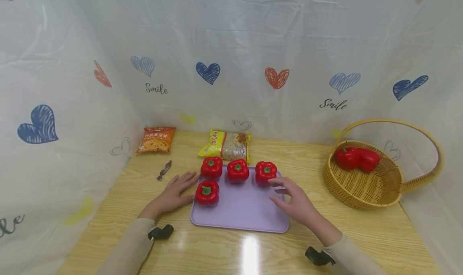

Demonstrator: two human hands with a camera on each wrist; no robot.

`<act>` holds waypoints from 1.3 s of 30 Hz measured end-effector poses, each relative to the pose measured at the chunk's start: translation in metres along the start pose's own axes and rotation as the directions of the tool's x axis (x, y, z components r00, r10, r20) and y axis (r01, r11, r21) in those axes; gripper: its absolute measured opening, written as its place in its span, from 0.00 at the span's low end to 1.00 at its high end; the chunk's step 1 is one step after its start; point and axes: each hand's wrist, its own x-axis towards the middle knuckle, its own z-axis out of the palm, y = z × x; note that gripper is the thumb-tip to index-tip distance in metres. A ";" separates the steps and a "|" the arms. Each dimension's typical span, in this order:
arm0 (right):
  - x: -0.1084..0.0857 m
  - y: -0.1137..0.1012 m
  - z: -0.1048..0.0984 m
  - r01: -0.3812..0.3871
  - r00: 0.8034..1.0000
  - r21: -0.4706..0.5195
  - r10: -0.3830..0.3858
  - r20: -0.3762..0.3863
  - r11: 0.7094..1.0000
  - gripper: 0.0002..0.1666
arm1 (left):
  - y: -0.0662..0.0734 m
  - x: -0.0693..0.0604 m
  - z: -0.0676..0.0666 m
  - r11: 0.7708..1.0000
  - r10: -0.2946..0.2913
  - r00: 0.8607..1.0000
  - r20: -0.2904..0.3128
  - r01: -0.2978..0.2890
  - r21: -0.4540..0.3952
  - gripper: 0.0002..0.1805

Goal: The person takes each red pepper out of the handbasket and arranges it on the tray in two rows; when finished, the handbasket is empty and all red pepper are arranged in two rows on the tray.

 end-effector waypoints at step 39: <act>-0.022 0.036 -0.136 -0.251 0.955 -0.264 0.195 -0.222 0.931 0.28 | -0.003 0.000 0.002 1.000 0.008 1.000 -0.013 -0.007 0.015 0.38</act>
